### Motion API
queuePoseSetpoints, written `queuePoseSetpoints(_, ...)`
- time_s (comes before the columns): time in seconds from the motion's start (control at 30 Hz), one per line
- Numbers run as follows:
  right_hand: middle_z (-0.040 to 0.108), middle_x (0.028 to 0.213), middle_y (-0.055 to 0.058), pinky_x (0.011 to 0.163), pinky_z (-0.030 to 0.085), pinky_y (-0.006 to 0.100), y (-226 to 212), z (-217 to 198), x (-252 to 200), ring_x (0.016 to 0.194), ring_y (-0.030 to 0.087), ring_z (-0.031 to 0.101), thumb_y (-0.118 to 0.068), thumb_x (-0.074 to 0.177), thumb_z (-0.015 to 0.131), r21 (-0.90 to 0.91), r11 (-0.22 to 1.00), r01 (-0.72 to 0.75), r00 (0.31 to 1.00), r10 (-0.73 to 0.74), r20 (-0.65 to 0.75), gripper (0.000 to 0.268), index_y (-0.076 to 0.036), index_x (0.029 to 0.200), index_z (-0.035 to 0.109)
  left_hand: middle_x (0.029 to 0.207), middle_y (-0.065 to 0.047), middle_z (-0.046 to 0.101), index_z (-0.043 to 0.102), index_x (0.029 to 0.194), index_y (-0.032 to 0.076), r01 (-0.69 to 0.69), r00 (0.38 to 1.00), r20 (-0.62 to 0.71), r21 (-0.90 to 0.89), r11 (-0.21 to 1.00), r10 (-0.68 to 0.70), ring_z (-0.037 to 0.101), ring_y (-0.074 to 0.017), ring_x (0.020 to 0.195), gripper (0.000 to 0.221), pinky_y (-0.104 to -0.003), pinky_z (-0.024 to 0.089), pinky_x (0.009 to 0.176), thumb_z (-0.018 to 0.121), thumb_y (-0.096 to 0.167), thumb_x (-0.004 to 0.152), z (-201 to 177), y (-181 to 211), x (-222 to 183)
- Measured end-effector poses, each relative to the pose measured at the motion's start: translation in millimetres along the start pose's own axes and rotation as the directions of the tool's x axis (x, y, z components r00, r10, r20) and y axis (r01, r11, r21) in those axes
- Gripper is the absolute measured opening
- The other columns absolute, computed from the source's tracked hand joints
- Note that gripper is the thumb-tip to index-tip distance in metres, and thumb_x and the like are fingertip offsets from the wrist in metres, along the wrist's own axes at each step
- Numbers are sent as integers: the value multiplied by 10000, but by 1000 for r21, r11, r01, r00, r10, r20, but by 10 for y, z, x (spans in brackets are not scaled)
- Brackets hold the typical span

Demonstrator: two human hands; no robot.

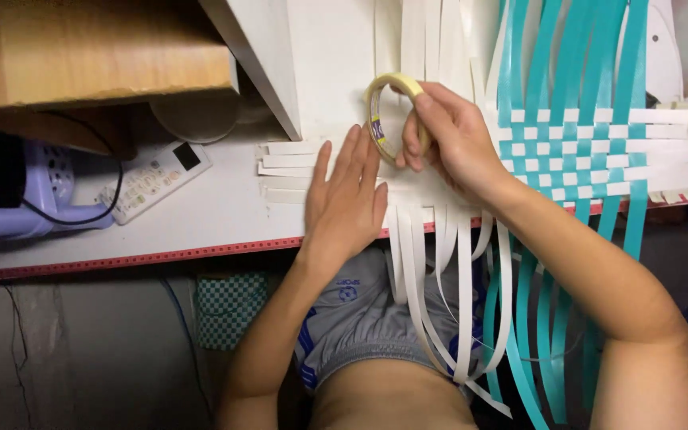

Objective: The person is weaving teal and white plastic strips together to form a bag, occasionally using masking tape to secure the strips in place.

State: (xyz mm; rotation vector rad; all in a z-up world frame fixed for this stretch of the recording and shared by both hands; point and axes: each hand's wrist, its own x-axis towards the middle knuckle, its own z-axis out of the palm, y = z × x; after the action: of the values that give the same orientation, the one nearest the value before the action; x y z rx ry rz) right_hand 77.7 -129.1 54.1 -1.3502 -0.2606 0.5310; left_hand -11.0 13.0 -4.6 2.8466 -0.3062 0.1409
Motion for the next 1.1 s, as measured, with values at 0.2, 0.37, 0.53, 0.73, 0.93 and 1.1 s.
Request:
queuePoseSetpoints(0.2,518,574,59,561,586,275,-147,55,410,477,167,578,-262,1031,380,-305,952,16,1000,-18,-3,282,-22,999,526,1537,-87,317,351,1461,32,-17,999,-49,129,992,23,253,-180,1432,578,-397,124,1180,422,309,958,-18,-15,1)
queuePoseSetpoints(0.37,504,552,70,573,655,299,-92,195,711,449,157,565,-238,1021,379,-341,928,151,988,-156,14,290,-2,987,545,1521,-95,350,367,1447,31,-9,998,-57,101,995,15,273,-186,1425,555,-395,125,1178,416,290,958,-27,-9,-2)
queuePoseSetpoints(0.53,571,498,79,394,529,259,1,200,901,432,176,653,-206,1016,362,-460,887,-50,994,-1,-110,304,-4,933,574,1545,-86,310,327,1470,41,4,1000,3,121,993,-5,225,-178,1443,577,-395,67,1186,356,330,971,-20,-29,1)
queuePoseSetpoints(0.73,513,414,40,498,494,163,-281,341,806,367,115,604,-92,961,370,-780,622,-72,997,36,-63,462,-94,499,383,1507,-80,382,408,1430,44,-3,998,-65,126,992,11,270,-177,1421,546,-397,128,1179,405,323,962,6,-57,-14)
queuePoseSetpoints(0.93,541,560,162,302,479,267,-368,281,851,434,224,663,-152,1017,368,-615,756,-225,972,213,-95,225,-15,908,508,1496,-86,404,384,1434,32,-1,997,-80,70,998,6,290,-189,1417,553,-397,131,1182,413,308,955,21,-68,-19)
queuePoseSetpoints(1.1,362,458,66,368,391,269,-381,44,457,344,167,423,-169,1013,348,-486,838,-248,968,199,-150,273,-11,908,544,1546,-90,301,333,1468,43,9,999,-41,78,997,-6,223,-171,1446,572,-382,73,1193,380,326,973,-26,-83,-28)
